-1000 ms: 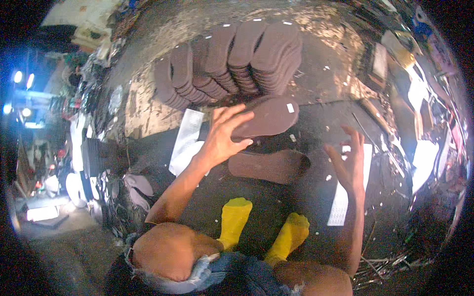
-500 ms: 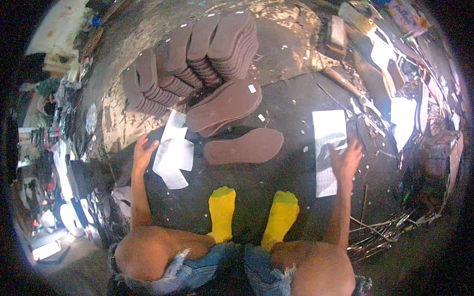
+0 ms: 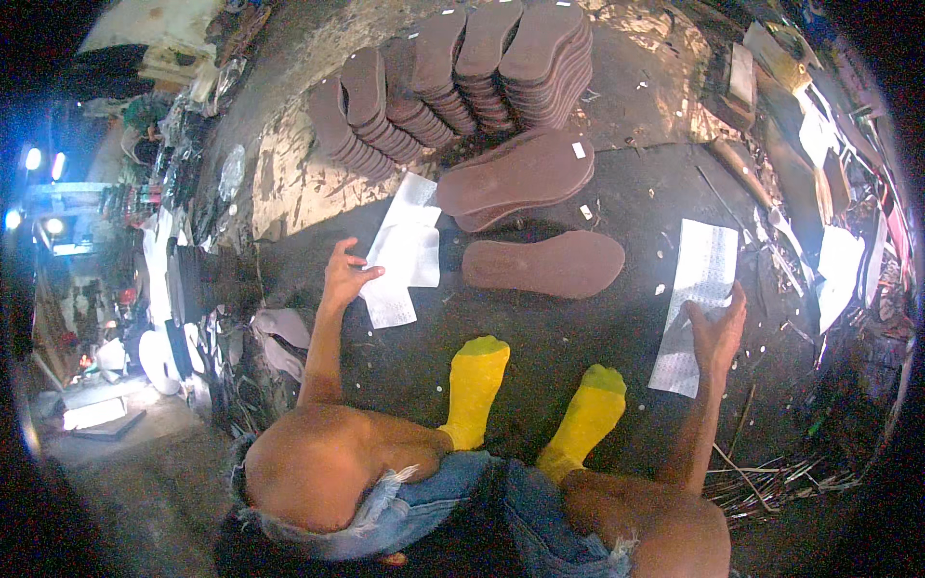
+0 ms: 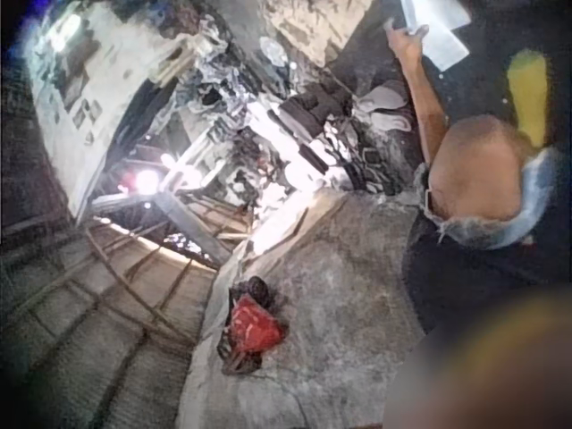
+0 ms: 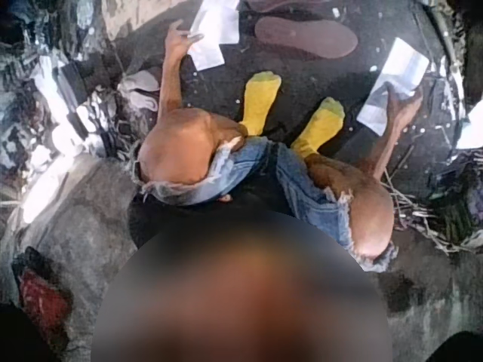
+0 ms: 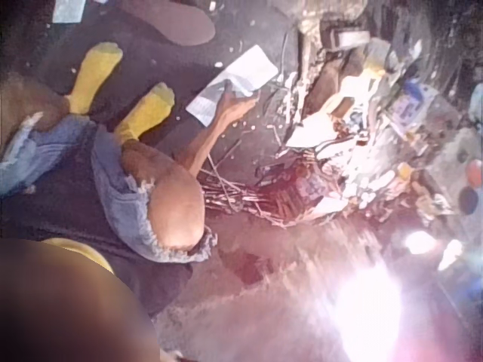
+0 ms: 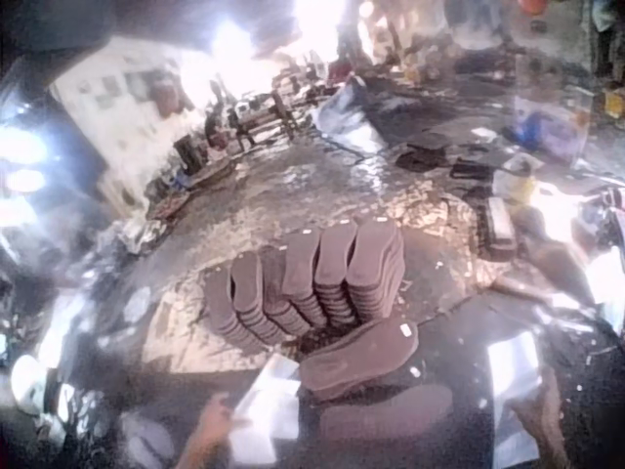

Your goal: The person sits on the floor and repeatedly picks up brown shoe soles, peels small white labels from a sheet, and sticks them onto the soles. They then stack the labeled soles into a growing pile.

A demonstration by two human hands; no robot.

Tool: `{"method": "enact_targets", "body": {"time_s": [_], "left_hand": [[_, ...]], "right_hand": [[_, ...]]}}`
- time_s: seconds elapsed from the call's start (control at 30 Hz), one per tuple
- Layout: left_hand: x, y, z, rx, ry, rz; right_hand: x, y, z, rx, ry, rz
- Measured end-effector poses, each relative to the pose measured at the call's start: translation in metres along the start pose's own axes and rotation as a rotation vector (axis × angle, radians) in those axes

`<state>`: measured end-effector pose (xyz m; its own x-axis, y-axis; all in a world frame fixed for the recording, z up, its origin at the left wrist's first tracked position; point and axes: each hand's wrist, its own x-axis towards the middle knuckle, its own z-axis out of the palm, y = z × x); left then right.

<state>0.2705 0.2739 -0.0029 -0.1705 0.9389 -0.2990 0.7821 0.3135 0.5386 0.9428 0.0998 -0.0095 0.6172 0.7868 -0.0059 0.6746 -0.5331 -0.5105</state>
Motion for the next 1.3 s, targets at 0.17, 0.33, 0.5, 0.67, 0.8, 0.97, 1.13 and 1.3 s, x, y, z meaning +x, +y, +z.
{"method": "enact_targets", "body": {"time_s": [0.17, 0.33, 0.5, 0.67, 0.8, 0.97, 1.13, 1.3], "left_hand": [[0.005, 0.008, 0.002, -0.159, -0.065, -0.076], [-0.008, 0.046, 0.043, 0.212, 0.193, 0.076], [-0.007, 0.079, -0.017, 0.216, 0.733, 0.197], [0.003, 0.100, -0.054, 0.220, 0.771, 0.445], [0.000, 0.111, 0.024, 0.449, 0.362, 0.518], [0.035, 0.090, 0.044, 0.072, 0.284, 0.439], [0.080, 0.060, 0.048, 0.343, 0.153, 0.413], [0.042, 0.016, 0.085, 0.214, 0.296, 0.322]], "right_hand": [[-0.002, -0.001, 0.001, -0.020, -0.038, 0.082], [-0.004, -0.003, -0.001, 0.020, -0.033, 0.072], [-0.006, -0.005, -0.001, 0.002, -0.012, 0.055], [-0.006, -0.001, 0.003, -0.022, -0.002, 0.051], [-0.008, -0.001, 0.002, 0.011, -0.017, 0.047], [-0.012, -0.006, -0.001, 0.017, -0.051, 0.062], [-0.009, -0.008, -0.002, 0.052, -0.050, 0.107], [-0.019, -0.021, -0.002, 0.020, 0.043, 0.119]]}}
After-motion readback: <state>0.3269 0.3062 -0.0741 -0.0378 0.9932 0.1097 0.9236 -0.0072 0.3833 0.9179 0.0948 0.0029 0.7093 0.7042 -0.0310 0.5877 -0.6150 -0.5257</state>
